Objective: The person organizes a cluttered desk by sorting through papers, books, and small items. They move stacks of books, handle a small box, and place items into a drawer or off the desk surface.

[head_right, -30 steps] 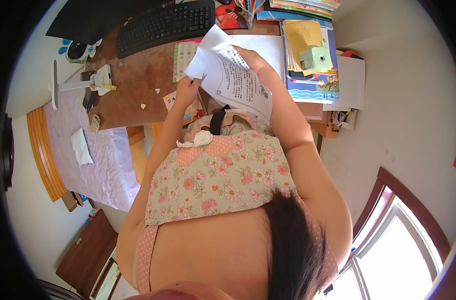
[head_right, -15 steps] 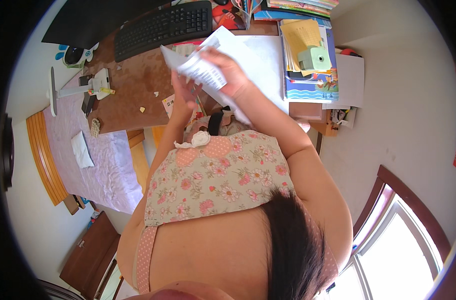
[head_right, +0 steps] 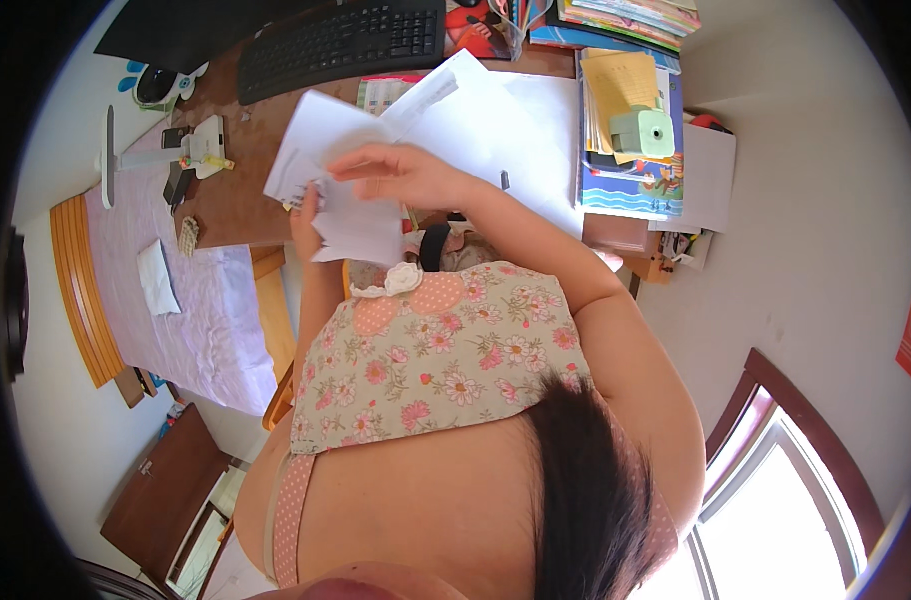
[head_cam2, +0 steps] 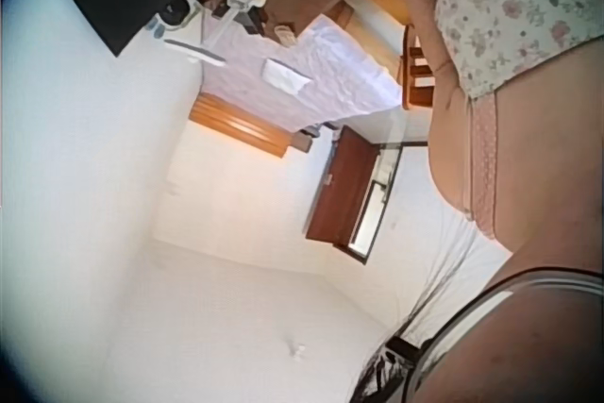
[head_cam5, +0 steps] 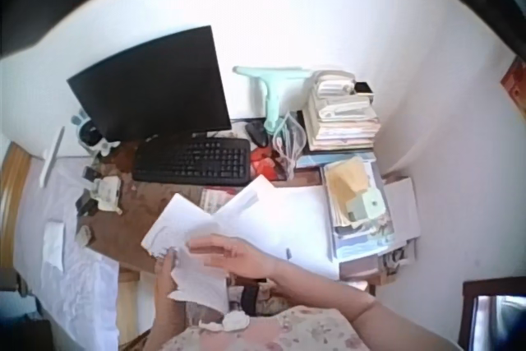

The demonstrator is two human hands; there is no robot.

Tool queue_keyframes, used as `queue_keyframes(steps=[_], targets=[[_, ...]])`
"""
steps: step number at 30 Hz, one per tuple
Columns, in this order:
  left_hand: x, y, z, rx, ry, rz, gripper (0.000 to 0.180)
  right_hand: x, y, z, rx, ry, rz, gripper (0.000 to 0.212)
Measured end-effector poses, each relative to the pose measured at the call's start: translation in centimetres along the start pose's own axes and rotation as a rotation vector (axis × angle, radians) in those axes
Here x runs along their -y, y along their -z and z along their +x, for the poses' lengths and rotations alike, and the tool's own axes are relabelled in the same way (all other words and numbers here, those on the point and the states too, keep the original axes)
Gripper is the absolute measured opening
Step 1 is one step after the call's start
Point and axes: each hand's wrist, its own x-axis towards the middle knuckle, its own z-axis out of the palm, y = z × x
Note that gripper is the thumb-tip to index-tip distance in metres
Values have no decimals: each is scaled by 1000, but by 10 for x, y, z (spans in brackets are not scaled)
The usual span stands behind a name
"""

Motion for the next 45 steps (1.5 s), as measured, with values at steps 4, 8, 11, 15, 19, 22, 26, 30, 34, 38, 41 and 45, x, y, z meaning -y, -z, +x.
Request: queue_keyframes(steps=[4,8,11,15,19,22,26,30,34,38,41,45], targets=[[6,55,26,-302,-362,271,32,-20,43,18,-366,57,-1197,45],[-10,52,17,-420,-678,566,43,-53,69,29,-437,121,-1884,50],[-17,52,8,-363,-707,978,51,-65,86,49,-317,142,-1905,53],[-5,40,8,-233,-687,1139,54,-65,105,68,-162,-172,-2031,51],[2,25,10,-153,-585,1157,43,-62,99,56,-103,-5,-1895,49],[4,21,15,-113,-627,1291,31,-75,96,49,-162,104,-1822,50],[-1,5,15,72,-493,1338,25,-85,97,62,-215,168,-1914,34],[-2,-5,20,210,-365,1299,36,-76,101,68,-302,254,-1825,21],[0,-23,30,159,-274,1349,54,-48,93,67,-396,454,-1585,11],[5,-47,36,234,-273,1371,58,-19,74,55,-271,552,-1497,12],[13,-54,47,287,-217,1368,57,-6,72,47,-180,568,-1490,14],[16,-68,47,368,-327,1403,57,3,82,40,-165,484,-1530,17]])
